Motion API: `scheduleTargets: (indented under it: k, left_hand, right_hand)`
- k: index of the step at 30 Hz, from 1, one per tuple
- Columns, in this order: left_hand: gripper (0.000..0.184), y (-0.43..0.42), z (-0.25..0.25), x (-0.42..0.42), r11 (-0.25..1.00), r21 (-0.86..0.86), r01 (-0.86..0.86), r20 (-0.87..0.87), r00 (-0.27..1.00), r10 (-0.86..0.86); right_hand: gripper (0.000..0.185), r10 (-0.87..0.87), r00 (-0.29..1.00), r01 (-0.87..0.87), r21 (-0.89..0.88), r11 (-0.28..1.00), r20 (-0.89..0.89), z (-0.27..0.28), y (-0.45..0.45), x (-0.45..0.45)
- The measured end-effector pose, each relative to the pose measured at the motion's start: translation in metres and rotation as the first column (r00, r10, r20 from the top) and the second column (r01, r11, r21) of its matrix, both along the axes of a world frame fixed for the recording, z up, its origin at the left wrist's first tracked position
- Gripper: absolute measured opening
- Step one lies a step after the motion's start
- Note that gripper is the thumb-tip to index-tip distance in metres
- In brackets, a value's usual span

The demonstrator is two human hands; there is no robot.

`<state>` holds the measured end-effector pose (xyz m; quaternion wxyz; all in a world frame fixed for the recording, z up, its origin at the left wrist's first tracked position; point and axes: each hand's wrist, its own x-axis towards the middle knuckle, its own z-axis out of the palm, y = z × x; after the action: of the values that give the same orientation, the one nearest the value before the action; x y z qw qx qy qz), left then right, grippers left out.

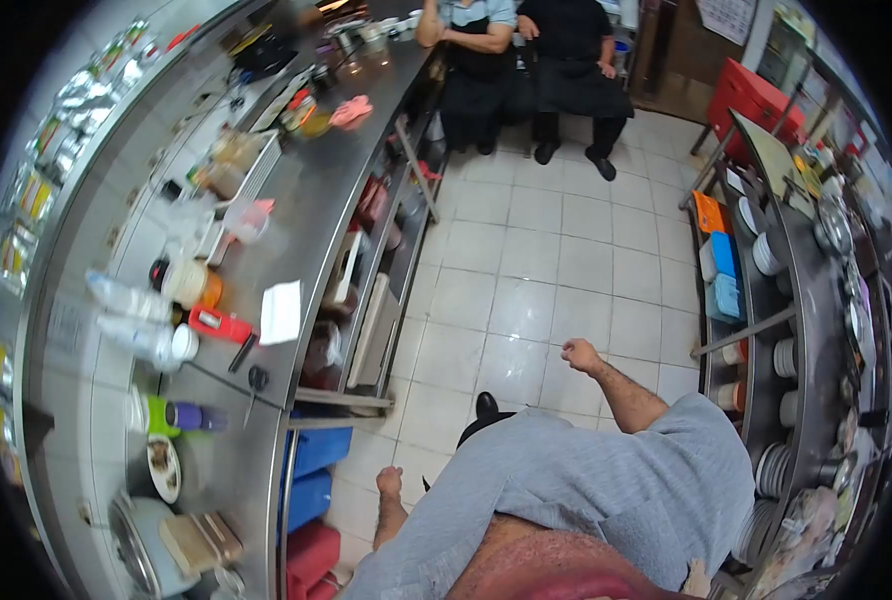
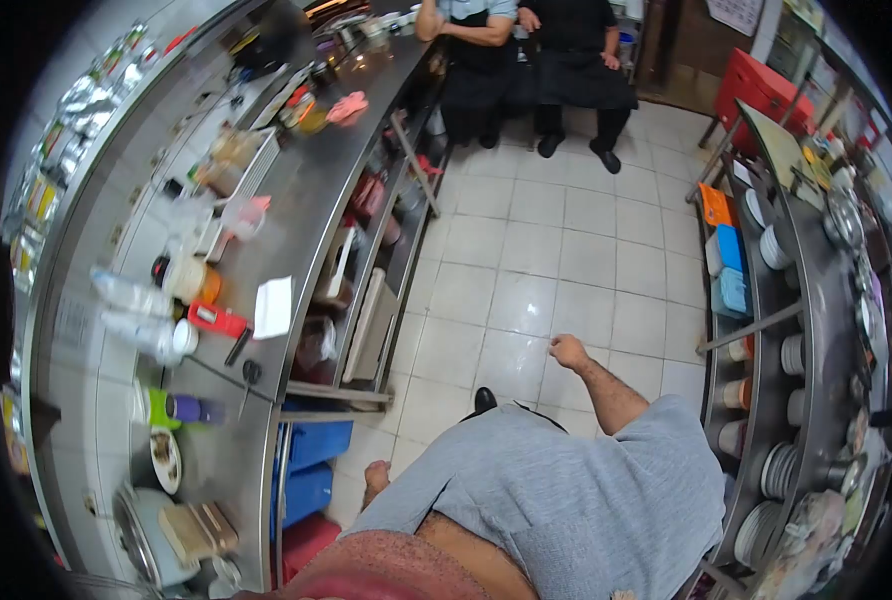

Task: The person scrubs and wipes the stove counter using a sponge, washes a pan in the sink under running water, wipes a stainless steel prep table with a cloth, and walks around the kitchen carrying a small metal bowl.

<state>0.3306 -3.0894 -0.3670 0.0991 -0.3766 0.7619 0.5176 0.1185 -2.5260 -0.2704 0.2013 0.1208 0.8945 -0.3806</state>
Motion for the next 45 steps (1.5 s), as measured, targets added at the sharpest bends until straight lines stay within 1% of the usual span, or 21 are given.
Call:
scheduleTargets:
  k: [3,9,13,16,18,19,20,21,25,29,31,33,34,35,36,38,39,41,43,44,45]
  left_hand:
    - [0.029,0.013,0.032,-0.085,0.996,0.054,-0.075,0.108,0.992,0.069]
    - [0.036,0.058,0.017,-0.233,0.970,0.008,0.244,0.217,0.946,-0.240]
    - [0.037,0.114,0.019,-0.323,0.868,-0.035,0.495,0.231,0.849,-0.475]
    - [0.038,0.152,0.019,-0.372,0.758,-0.120,0.641,0.147,0.767,-0.625]
    - [0.037,0.183,0.022,-0.411,0.718,-0.108,0.687,0.155,0.725,-0.671]
    - [0.037,0.196,0.021,-0.429,0.710,-0.111,0.695,0.147,0.718,-0.680]
    - [0.037,0.204,0.013,-0.444,0.673,-0.133,0.728,0.150,0.686,-0.712]
    - [0.037,0.218,0.008,-0.461,0.636,-0.158,0.756,0.150,0.655,-0.741]
    - [0.035,0.274,0.002,-0.513,0.526,-0.250,0.813,0.207,0.575,-0.791]
    - [0.034,0.351,0.001,-0.542,0.690,-0.110,0.715,0.257,0.691,-0.675]
    - [0.033,0.397,-0.004,-0.566,0.644,-0.140,0.752,0.263,0.655,-0.708]
    - [0.032,0.447,0.004,-0.585,0.583,-0.151,0.799,0.221,0.602,-0.767]
    - [0.032,0.474,0.018,-0.594,0.648,-0.087,0.756,0.183,0.652,-0.736]
    - [0.032,0.495,0.027,-0.604,0.644,-0.079,0.761,0.188,0.646,-0.740]
    - [0.033,0.517,0.032,-0.619,0.632,-0.127,0.765,0.145,0.644,-0.751]
    - [0.035,0.552,0.035,-0.653,0.620,-0.138,0.772,0.096,0.633,-0.768]
    - [0.036,0.565,0.029,-0.672,0.580,-0.147,0.801,0.103,0.596,-0.796]
    - [0.035,0.584,0.010,-0.709,0.582,-0.113,0.805,0.114,0.592,-0.798]
    - [0.029,0.613,0.032,-0.740,0.513,-0.107,0.851,0.212,0.524,-0.825]
    - [0.025,0.611,0.001,-0.765,0.361,-0.135,0.923,0.200,0.382,-0.902]
    - [0.022,0.605,-0.039,-0.794,0.024,-0.270,0.963,0.186,0.076,-0.980]
  right_hand:
    - [0.030,0.058,0.986,-0.071,-0.078,0.994,-0.156,0.017,-0.025,-0.045]
    - [0.033,-0.031,0.970,0.006,-0.102,0.995,-0.239,0.068,-0.022,-0.085]
    - [0.030,-0.259,0.925,0.256,-0.049,0.966,-0.278,-0.005,0.054,-0.041]
    - [0.024,-0.598,0.800,0.595,0.066,0.801,0.045,-0.049,0.111,0.034]
    - [0.023,-0.480,0.862,0.410,0.333,0.849,0.164,-0.106,0.156,0.096]
    - [0.024,-0.434,0.834,0.315,0.351,0.882,0.341,-0.141,0.177,0.124]
    - [0.024,-0.632,0.612,0.545,0.326,0.773,0.476,-0.107,0.172,0.131]
    - [0.024,-0.678,0.487,0.631,0.314,0.709,0.551,-0.099,0.177,0.138]
    - [0.023,-0.673,0.354,0.784,0.187,0.592,0.650,-0.106,0.224,0.138]
    - [0.022,-0.760,0.410,0.882,-0.007,0.471,0.505,-0.117,0.319,0.066]
    - [0.021,-0.863,0.440,0.897,-0.071,0.436,0.248,-0.074,0.361,-0.008]
    - [0.013,-0.735,0.655,0.742,-0.032,0.670,-0.176,-0.136,0.434,-0.056]
    - [0.014,-0.586,0.750,0.622,0.026,0.783,-0.306,-0.139,0.460,-0.087]
    - [0.013,-0.805,0.567,0.793,-0.149,0.591,-0.177,-0.103,0.464,-0.128]
    - [0.013,-0.778,0.562,0.763,-0.187,0.618,-0.279,-0.075,0.470,-0.165]
    - [0.021,-0.744,0.646,0.717,-0.197,0.669,-0.174,-0.023,0.488,-0.227]
    - [0.024,-0.711,0.636,0.710,-0.132,0.691,-0.300,-0.033,0.501,-0.249]
    - [0.025,-0.706,0.663,0.706,-0.106,0.700,-0.249,-0.011,0.520,-0.289]
    - [0.023,-0.731,0.641,0.742,-0.054,0.669,-0.234,-0.013,0.541,-0.309]
    - [0.021,-0.717,0.663,0.733,-0.008,0.680,-0.218,-0.012,0.549,-0.321]
    - [0.021,-0.742,0.635,0.757,-0.016,0.653,-0.215,-0.024,0.557,-0.324]
